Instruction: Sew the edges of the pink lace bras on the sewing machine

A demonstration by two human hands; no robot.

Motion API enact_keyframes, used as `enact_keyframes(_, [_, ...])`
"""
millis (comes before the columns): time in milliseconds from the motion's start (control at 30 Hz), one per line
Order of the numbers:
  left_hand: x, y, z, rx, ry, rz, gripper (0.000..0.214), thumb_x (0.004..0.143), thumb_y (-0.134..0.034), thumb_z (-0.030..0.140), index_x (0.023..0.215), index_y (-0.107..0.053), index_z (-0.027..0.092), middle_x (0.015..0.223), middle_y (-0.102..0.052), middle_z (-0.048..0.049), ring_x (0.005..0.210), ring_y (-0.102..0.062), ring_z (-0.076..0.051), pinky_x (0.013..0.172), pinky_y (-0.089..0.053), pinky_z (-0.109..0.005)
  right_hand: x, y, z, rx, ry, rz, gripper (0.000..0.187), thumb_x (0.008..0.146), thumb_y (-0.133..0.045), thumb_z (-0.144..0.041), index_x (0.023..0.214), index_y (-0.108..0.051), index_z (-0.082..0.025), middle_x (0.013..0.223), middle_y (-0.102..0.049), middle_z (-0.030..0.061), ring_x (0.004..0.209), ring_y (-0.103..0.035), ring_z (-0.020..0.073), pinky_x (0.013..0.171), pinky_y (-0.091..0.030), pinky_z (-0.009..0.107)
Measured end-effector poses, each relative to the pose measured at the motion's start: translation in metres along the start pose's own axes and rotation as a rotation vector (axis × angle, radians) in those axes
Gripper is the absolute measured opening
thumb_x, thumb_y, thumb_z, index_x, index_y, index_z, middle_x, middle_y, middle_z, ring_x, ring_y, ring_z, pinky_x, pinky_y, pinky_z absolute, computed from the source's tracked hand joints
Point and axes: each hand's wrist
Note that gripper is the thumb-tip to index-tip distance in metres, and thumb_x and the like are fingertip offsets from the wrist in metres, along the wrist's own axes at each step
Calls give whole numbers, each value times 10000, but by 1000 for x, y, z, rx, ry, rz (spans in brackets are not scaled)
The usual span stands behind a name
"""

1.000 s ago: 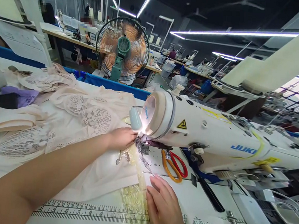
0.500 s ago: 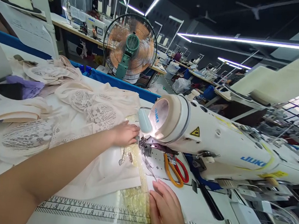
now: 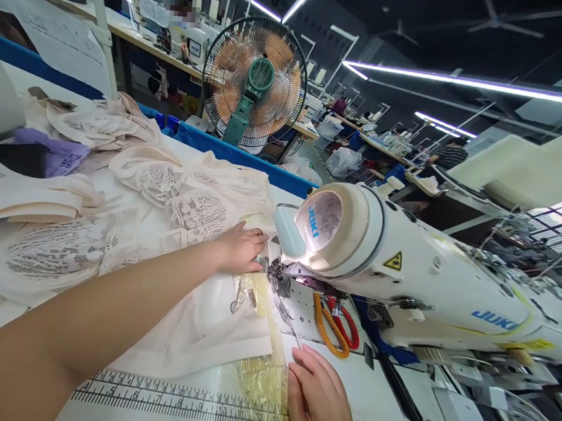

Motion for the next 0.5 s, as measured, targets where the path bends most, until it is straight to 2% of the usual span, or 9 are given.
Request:
enact_keyframes(200, [-1, 1, 0, 3, 18, 6, 515, 878, -478, 503, 1264, -536, 168, 1475, -361, -118, 1365, -271, -270, 1122, -138, -521, 0, -1, 1, 3, 7, -1, 139, 905, -467, -255, 878, -602, -235, 971, -667, 74, 953, -620, 251, 774, -513, 432])
enact_keyframes(500, [-2, 5, 0, -1, 75, 1, 557, 861, -495, 522, 1261, -539, 137, 1510, -274, -153, 1386, -205, -336, 1118, -80, -576, 0, 0, 1, 9, 2, -2, 132, 897, -476, -257, 881, -606, -233, 982, -665, 72, 957, -620, 245, 786, -515, 419])
Point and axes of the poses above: each hand's wrist, its own x-axis towards the middle knuckle, its own y-axis out of the back of the hand, z = x × y
